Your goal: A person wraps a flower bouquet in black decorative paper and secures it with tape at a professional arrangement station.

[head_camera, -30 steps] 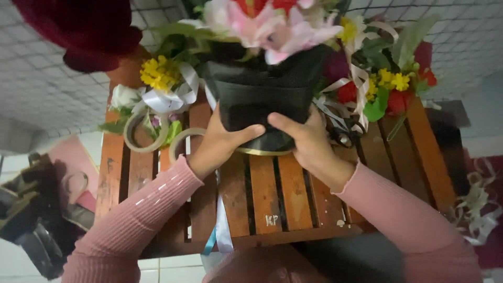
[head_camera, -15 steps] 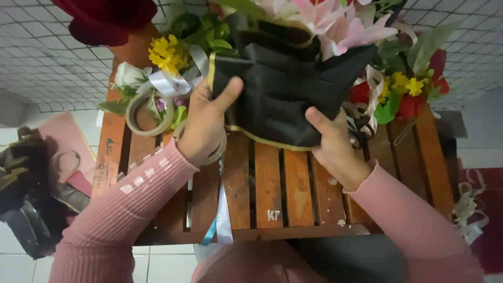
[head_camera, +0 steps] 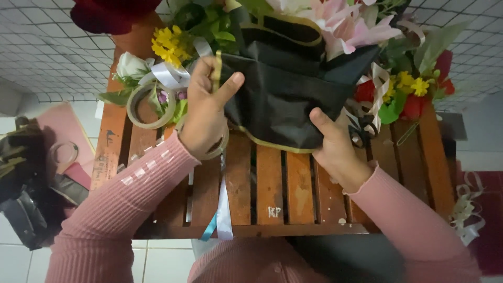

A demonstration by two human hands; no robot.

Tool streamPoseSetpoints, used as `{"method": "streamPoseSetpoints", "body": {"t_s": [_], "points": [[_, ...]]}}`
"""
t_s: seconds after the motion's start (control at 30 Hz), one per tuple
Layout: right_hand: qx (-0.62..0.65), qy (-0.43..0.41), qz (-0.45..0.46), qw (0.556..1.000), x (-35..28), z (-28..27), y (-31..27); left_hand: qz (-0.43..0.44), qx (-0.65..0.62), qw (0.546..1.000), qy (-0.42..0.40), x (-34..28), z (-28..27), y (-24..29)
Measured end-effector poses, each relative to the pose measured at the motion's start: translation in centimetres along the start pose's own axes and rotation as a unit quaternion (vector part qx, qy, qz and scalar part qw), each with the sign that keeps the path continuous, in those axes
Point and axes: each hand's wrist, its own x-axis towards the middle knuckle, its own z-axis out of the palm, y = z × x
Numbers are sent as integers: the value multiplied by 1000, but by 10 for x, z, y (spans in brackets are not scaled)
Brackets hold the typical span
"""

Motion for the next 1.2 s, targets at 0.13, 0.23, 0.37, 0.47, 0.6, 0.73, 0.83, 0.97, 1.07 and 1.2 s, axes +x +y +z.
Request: {"method": "streamPoseSetpoints", "body": {"t_s": [0.13,0.23,0.37,0.47,0.6,0.73,0.83,0.97,1.07,1.2], "points": [[10,4,-4,1000,0,3,-1,123,88,981,-123,2,-12,9],[-1,24,25,999,-2,9,-12,91,134,978,-134,13,-16,18],[14,25,21,999,5,-2,-2,80,212,963,-147,16,-20,22],[1,6,10,1000,-1,11,-10,27,132,989,-66,13,-14,9],[0,32,30,999,-3,11,-10,-25,105,994,2,9,-14,-1],[-2,8,42,999,-6,3,-13,-59,41,996,52,20,-33,-32],[4,1,80,997,-8,1,-17,-20,38,998,47,10,-19,-17],[25,-12,79,996,-2,1,-6,8,49,997,61,1,-4,-1],[27,-70,5,997,-1,-4,6,24,39,996,78,-1,5,6],[45,-107,14,993,4,-5,15,11,45,994,102,-1,1,0]]}}
